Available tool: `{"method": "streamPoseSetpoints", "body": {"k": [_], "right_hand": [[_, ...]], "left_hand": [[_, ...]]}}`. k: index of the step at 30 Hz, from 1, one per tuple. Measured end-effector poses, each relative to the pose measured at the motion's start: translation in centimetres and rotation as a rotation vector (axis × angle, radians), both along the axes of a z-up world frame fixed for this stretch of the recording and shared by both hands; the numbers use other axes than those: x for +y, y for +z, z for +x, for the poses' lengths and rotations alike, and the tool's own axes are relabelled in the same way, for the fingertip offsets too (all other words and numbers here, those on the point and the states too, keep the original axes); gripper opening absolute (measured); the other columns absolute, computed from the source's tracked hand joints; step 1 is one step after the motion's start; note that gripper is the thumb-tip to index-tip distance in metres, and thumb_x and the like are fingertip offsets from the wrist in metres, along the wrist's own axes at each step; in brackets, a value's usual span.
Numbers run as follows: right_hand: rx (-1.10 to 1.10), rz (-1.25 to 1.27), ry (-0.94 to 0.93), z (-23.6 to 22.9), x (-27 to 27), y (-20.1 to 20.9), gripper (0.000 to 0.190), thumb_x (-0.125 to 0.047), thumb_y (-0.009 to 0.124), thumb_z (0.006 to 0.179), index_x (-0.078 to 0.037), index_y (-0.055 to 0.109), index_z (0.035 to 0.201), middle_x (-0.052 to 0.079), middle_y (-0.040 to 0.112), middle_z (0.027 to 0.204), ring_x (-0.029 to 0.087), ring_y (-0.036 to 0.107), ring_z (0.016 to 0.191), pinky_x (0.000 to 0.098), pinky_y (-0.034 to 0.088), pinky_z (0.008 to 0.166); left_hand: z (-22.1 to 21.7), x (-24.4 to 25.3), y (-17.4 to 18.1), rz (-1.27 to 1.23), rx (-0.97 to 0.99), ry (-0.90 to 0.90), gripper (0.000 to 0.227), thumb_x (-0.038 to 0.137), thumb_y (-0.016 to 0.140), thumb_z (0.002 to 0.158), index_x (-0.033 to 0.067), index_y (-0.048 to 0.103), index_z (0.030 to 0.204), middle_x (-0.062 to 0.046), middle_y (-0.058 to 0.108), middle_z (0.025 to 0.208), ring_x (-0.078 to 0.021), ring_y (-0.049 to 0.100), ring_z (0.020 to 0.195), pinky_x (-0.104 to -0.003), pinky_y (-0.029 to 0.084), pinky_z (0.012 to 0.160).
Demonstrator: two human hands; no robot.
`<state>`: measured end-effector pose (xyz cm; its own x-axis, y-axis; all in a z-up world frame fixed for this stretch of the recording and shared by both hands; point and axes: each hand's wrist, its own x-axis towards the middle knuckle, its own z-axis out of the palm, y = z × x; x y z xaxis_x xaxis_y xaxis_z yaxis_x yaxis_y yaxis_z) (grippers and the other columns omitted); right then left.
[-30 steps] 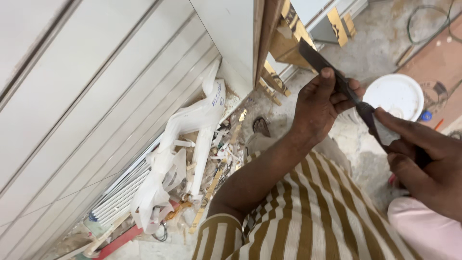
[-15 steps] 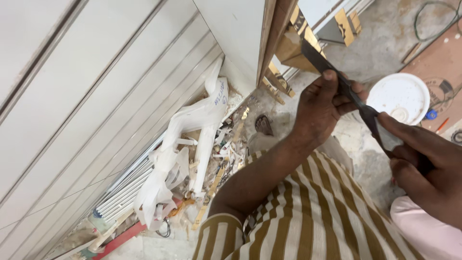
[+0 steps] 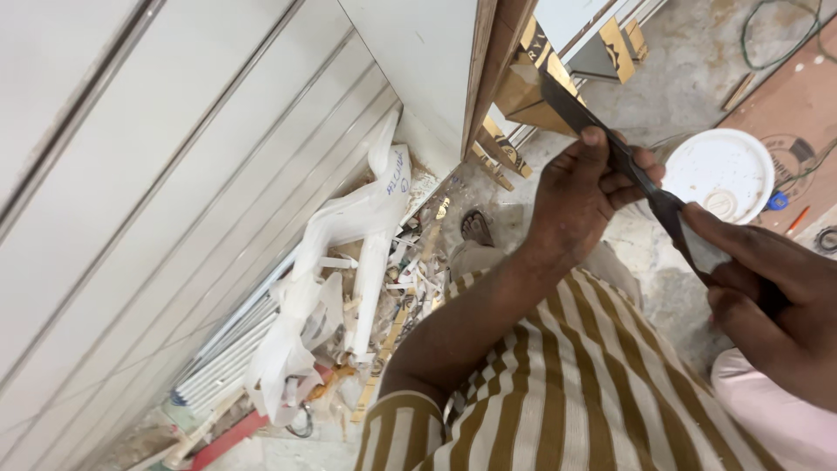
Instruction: The person uses a metal scraper to remove excess material or adhesive from the edges and corners of a white cabinet. They work systematically along the seams and joints, occasionally wiping the surface with their hand to check the finish.
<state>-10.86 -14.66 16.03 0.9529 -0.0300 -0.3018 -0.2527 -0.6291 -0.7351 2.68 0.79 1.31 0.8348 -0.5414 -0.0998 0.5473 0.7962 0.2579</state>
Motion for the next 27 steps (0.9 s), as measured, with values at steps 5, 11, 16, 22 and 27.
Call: {"method": "streamPoseSetpoints", "body": {"k": [5,11,16,22,27], "right_hand": [[0.004,0.061,0.002,0.4,0.5,0.4,0.076,0.007,0.054,0.093,-0.006,0.045,0.167,0.008,0.056,0.092,0.010,0.062,0.067,0.0253,0.057,0.067],[0.090,-0.035,-0.024,1.5,1.0,0.8,0.074,0.008,0.056,0.091,-0.009,0.047,0.162,0.005,0.059,0.086,0.011,0.060,0.062,0.0289,0.053,0.060],[-0.021,0.090,-0.023,-3.1,-2.8,-2.1,0.076,0.009,0.056,0.092,-0.007,0.047,0.166,0.006,0.049,0.071,0.010,0.049,0.062,0.0257,0.055,0.076],[-0.067,0.411,-0.349,-7.0,-5.0,-4.8,0.079,-0.003,0.051,0.094,-0.003,0.034,0.171,0.013,0.066,0.112,0.011,0.052,0.062,0.0229,0.049,0.052],[-0.024,0.349,-0.452,-6.2,-3.8,-3.7,0.070,-0.012,0.054,0.093,0.003,0.038,0.160,0.021,0.061,0.107,0.013,0.050,0.059,0.0259,0.047,0.052]], "left_hand": [[0.5,0.4,-0.3,0.006,-0.020,-0.012,0.040,0.041,0.061,0.116,0.0021,0.067,0.109,-0.013,0.075,0.103,-0.0268,0.074,0.106,-0.044,0.062,0.095],[1.6,0.9,-0.2,0.034,-0.024,-0.011,0.041,0.041,0.061,0.116,0.0013,0.067,0.109,-0.015,0.074,0.104,-0.0276,0.074,0.106,-0.045,0.062,0.096],[1.0,1.8,0.4,0.232,-0.143,-0.061,0.037,0.038,0.063,0.109,0.0015,0.067,0.110,-0.015,0.075,0.104,-0.0245,0.076,0.099,-0.043,0.065,0.092],[3.6,3.4,0.0,0.795,-0.334,0.559,0.019,0.014,0.073,0.100,0.0020,0.063,0.112,-0.010,0.069,0.088,-0.0118,0.068,0.076,-0.028,0.061,0.066],[7.4,2.3,1.1,0.795,-0.394,0.734,0.015,0.011,0.070,0.100,0.0030,0.063,0.110,-0.004,0.070,0.088,-0.0070,0.069,0.071,-0.021,0.055,0.057]]}}
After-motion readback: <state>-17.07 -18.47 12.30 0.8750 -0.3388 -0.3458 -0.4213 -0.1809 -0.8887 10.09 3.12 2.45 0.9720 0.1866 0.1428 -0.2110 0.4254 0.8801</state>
